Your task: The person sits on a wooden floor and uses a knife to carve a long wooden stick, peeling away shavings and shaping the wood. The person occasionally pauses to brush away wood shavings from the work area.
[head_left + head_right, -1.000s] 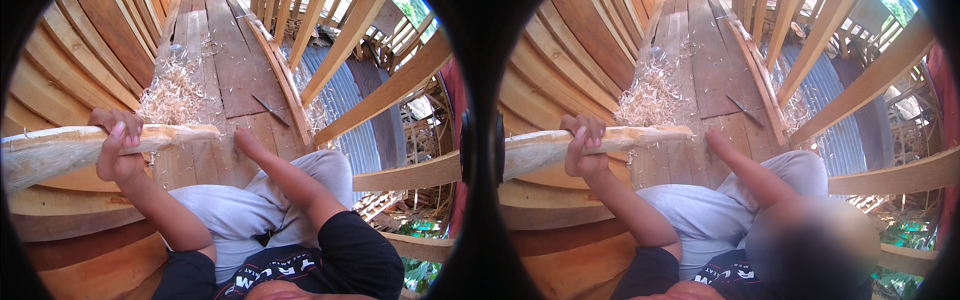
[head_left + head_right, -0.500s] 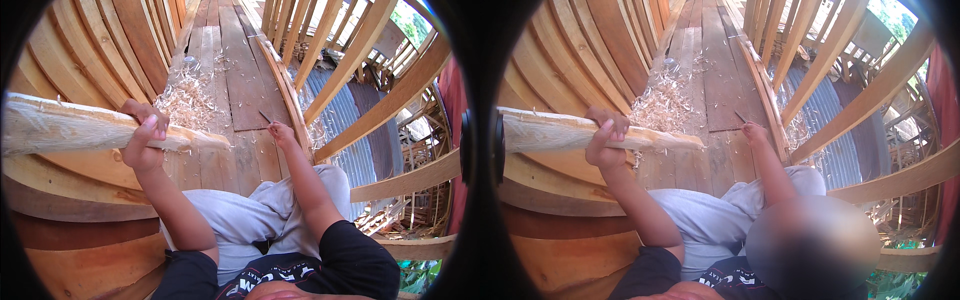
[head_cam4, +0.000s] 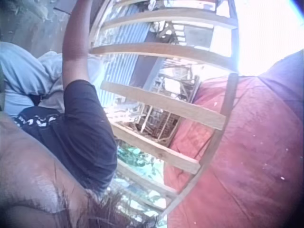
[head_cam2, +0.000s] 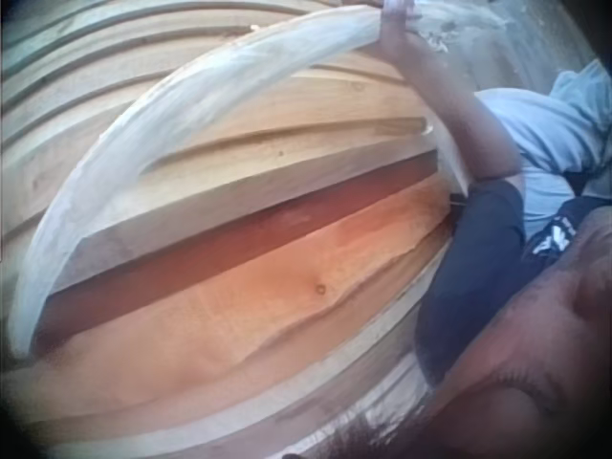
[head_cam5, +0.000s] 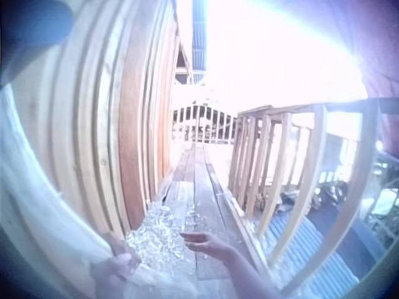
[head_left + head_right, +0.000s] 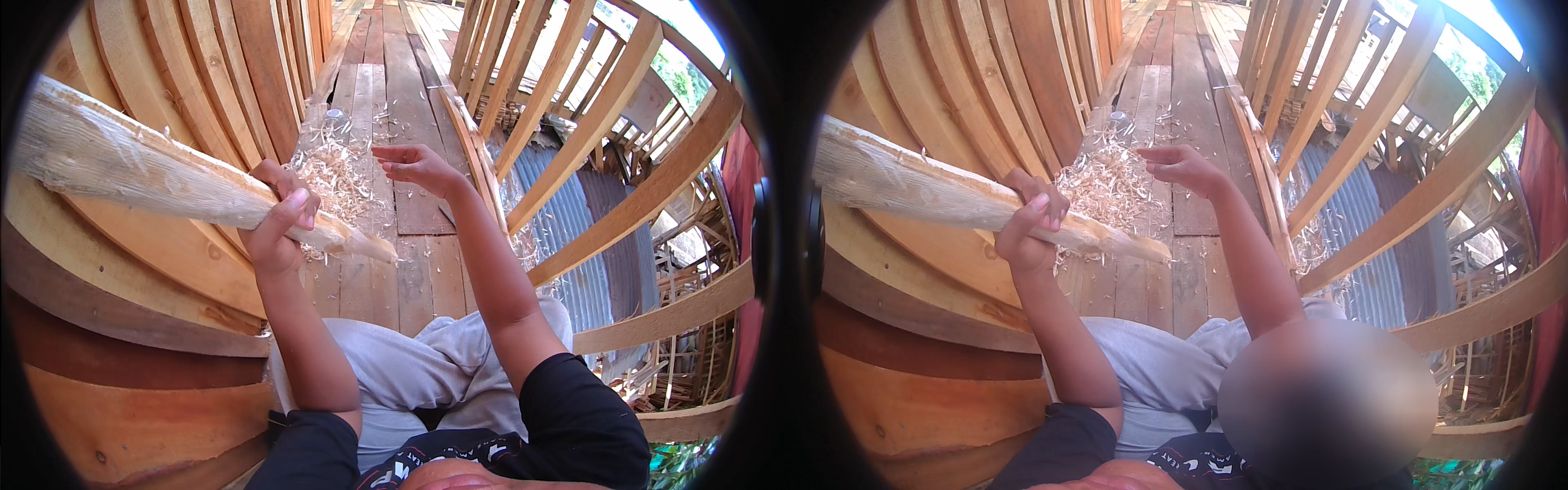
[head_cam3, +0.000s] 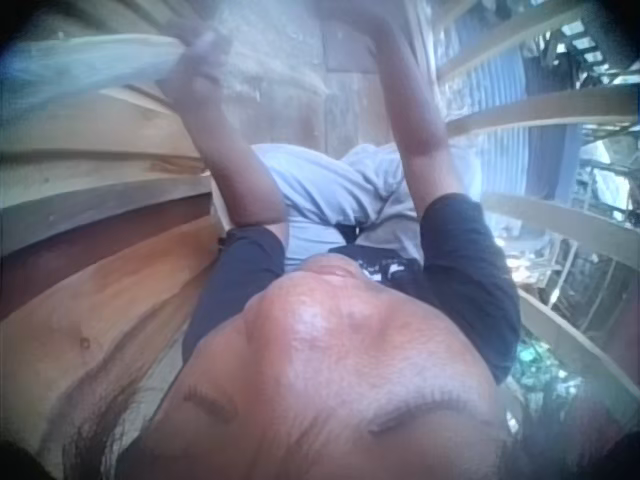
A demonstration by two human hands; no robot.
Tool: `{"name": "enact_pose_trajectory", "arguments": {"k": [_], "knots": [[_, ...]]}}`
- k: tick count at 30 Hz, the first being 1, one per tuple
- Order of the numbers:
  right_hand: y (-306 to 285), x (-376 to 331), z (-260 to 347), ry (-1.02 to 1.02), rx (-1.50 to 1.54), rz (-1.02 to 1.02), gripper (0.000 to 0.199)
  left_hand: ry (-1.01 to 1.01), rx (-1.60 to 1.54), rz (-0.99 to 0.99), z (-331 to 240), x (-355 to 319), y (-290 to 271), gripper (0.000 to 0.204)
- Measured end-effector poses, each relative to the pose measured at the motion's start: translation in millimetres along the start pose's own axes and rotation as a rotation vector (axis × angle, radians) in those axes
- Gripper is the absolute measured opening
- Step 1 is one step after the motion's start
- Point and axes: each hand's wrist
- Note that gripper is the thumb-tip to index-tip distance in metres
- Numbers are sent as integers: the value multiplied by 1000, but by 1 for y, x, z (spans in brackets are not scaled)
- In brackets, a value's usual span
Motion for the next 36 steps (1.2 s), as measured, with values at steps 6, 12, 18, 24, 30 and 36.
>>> {"name": "enact_pose_trajectory", "arguments": {"k": [6, 12, 18, 24, 30, 36], "knots": [[-51, -49, -37, 167, -143, -268, 53, -1, -10, 8, 3, -1, -1, 20], [-113, -138, -78, 145, -221, -436, 61, 11, 92, -9, 6, 0, 9, 19], [-139, -158, -102, 38, -102, -635, 57, 6, 106, -19, 20, -1, 22, 19], [-111, -127, -78, -13, 295, -563, 69, 38, 178, -45, 42, -3, 42, 15], [-97, -124, -50, -327, 931, -102, 82, 35, 184, -48, 64, -8, 58, 14], [-78, -122, -24, -389, 995, 22, 89, 50, 159, -67, 71, -8, 67, 14]]}}
Point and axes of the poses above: each hand's wrist, its own x-axis towards the middle knuckle, its own y-axis out of the palm, z = x × y, and after that the axes turned 5 degrees about x, right-handed
